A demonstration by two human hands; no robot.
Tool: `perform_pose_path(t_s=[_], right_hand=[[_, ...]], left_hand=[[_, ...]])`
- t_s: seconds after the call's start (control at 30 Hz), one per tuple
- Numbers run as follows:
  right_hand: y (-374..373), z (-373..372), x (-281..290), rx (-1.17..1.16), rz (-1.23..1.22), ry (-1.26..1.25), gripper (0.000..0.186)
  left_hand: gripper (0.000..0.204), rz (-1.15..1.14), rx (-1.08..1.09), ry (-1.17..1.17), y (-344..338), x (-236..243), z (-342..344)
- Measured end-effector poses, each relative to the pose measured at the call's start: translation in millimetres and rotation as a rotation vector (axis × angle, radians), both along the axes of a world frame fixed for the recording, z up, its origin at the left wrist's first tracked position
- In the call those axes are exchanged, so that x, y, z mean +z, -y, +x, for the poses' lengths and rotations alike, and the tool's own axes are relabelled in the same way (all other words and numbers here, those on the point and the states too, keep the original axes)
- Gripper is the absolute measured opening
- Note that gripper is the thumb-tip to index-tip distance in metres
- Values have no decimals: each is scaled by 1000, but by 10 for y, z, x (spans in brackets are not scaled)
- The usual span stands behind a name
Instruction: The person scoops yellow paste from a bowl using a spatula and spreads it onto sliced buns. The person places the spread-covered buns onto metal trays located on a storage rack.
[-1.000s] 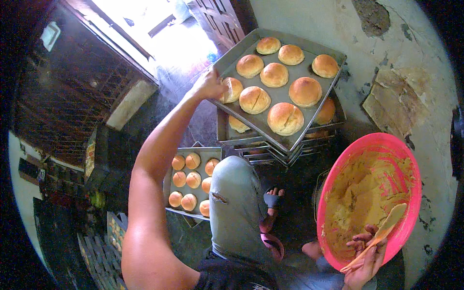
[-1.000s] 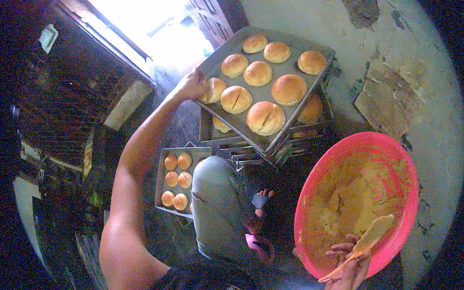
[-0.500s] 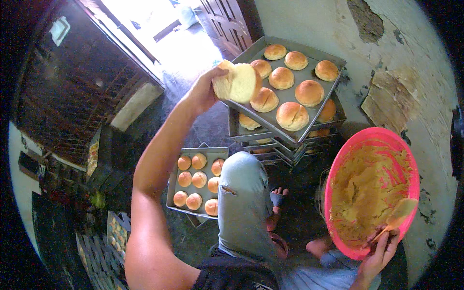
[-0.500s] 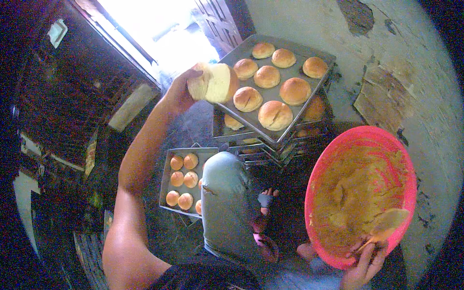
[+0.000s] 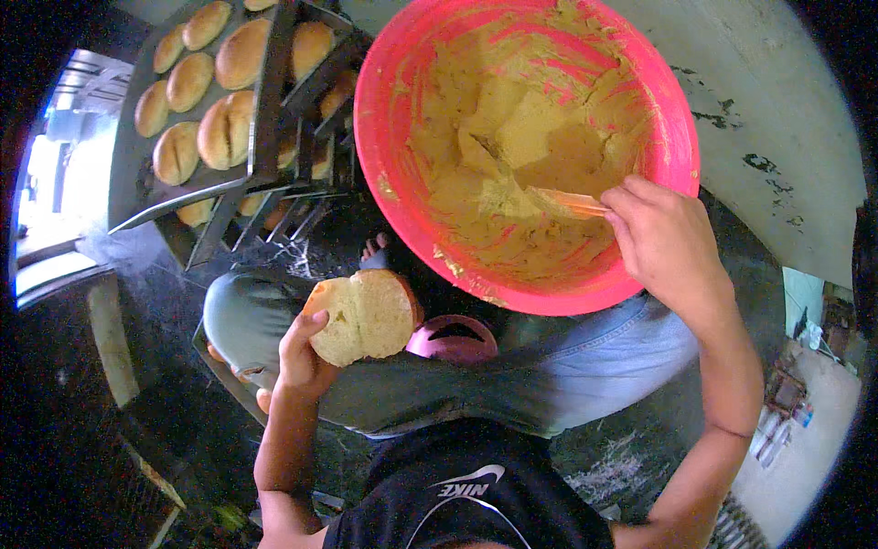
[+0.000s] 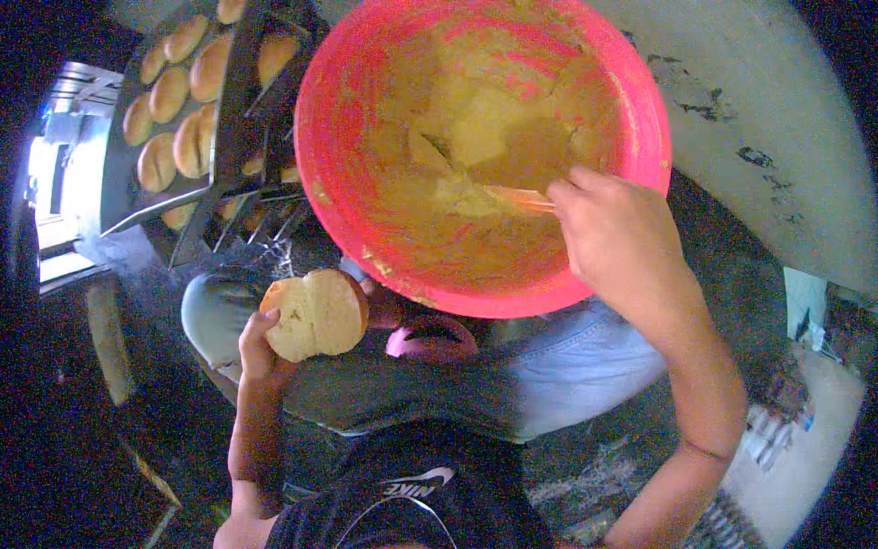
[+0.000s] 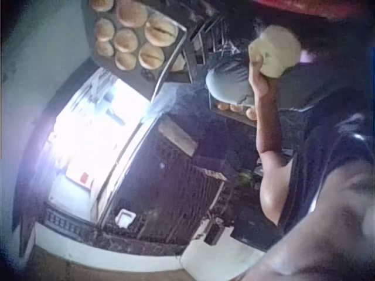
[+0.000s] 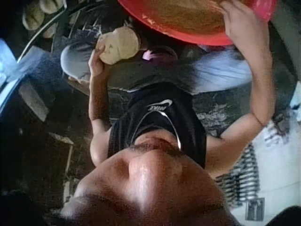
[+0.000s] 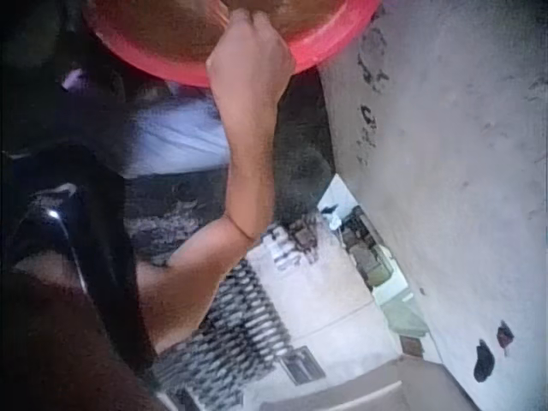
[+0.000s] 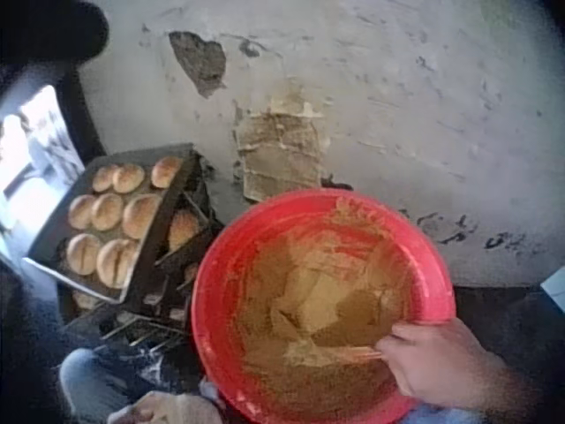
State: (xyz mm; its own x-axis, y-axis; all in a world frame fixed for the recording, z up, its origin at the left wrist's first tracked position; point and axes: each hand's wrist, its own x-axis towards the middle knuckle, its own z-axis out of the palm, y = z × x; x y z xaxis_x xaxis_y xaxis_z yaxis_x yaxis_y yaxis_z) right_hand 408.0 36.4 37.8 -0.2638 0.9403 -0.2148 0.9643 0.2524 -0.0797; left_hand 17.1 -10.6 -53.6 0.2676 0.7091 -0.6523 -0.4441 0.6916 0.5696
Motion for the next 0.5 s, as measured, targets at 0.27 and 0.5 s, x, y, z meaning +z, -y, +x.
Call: perform_pose_path(t_s=[0.27, 0.5], right_hand=[[-187, -71, -237, 180, -123, 195, 15], [-216, 27, -170, 218, -220, 100, 10]], left_hand=[[77, -25, -101, -111, -134, -151, 201], [82, -36, -131, -168, -206, -165, 198]])
